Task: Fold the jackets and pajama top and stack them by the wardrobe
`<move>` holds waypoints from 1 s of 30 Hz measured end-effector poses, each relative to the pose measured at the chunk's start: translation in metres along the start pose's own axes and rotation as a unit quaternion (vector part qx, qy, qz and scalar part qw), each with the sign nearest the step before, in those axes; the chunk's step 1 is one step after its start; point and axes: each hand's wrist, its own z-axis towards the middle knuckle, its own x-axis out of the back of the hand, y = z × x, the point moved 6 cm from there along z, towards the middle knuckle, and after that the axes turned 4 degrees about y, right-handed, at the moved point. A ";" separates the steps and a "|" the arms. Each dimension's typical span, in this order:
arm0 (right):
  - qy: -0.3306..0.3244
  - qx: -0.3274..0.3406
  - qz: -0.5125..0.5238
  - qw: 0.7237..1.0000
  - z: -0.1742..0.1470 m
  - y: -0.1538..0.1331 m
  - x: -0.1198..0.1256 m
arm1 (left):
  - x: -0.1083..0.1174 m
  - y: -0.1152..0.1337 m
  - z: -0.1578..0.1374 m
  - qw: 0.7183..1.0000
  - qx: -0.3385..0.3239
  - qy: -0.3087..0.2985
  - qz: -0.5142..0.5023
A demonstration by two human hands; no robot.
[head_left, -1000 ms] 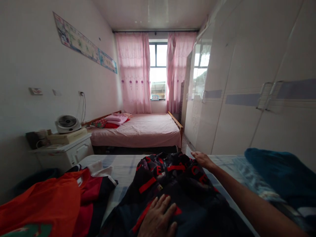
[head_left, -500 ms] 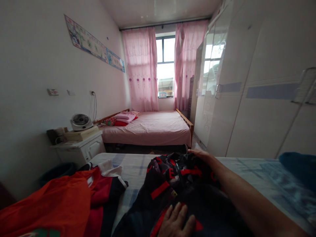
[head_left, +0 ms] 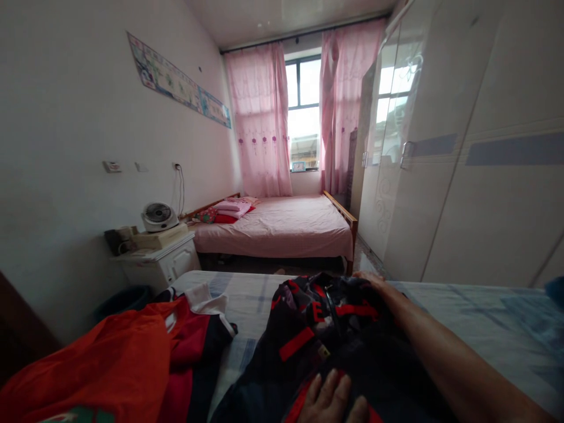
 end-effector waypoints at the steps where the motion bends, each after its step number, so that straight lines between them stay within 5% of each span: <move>1: -0.030 0.010 -0.008 0.999 0.000 -0.003 -0.004 | 0.000 0.000 -0.001 1.000 -0.008 -0.001 -0.004; 5: -0.108 0.088 0.010 0.990 -0.008 -0.028 -0.014 | 0.006 -0.001 0.000 0.999 -0.025 -0.019 0.000; 10: -0.119 0.154 -0.024 0.981 -0.021 -0.055 -0.020 | 0.067 0.000 0.025 0.985 -0.054 0.159 0.031; 13: -0.074 0.198 -0.062 0.976 -0.033 -0.074 -0.008 | 0.095 0.001 0.042 0.978 -0.065 0.195 0.043; 16: 0.028 0.267 -0.066 0.961 -0.062 -0.105 0.018 | 0.100 0.001 0.047 0.978 -0.059 0.195 0.046; 19: 0.132 0.384 -0.099 0.909 -0.113 -0.138 0.037 | 0.091 0.002 0.044 0.983 -0.063 0.166 0.046; 21: 0.094 0.479 -0.120 0.864 -0.148 -0.150 0.033 | 0.085 0.002 0.041 0.989 -0.056 0.130 0.036; 23: 0.021 0.517 -0.090 0.851 -0.166 -0.149 0.028 | 0.083 0.002 0.039 0.993 -0.049 0.102 0.023; 25: 0.083 0.479 -0.038 0.873 -0.160 -0.139 0.043 | 0.085 0.002 0.039 0.994 -0.050 0.094 0.016; 28: 0.306 0.283 -0.077 0.906 -0.120 -0.102 0.076 | 0.089 0.003 0.041 0.995 -0.062 0.081 0.007; 30: 0.310 0.137 -0.144 0.930 -0.085 -0.073 0.080 | 0.091 0.002 0.042 0.995 -0.062 0.077 0.003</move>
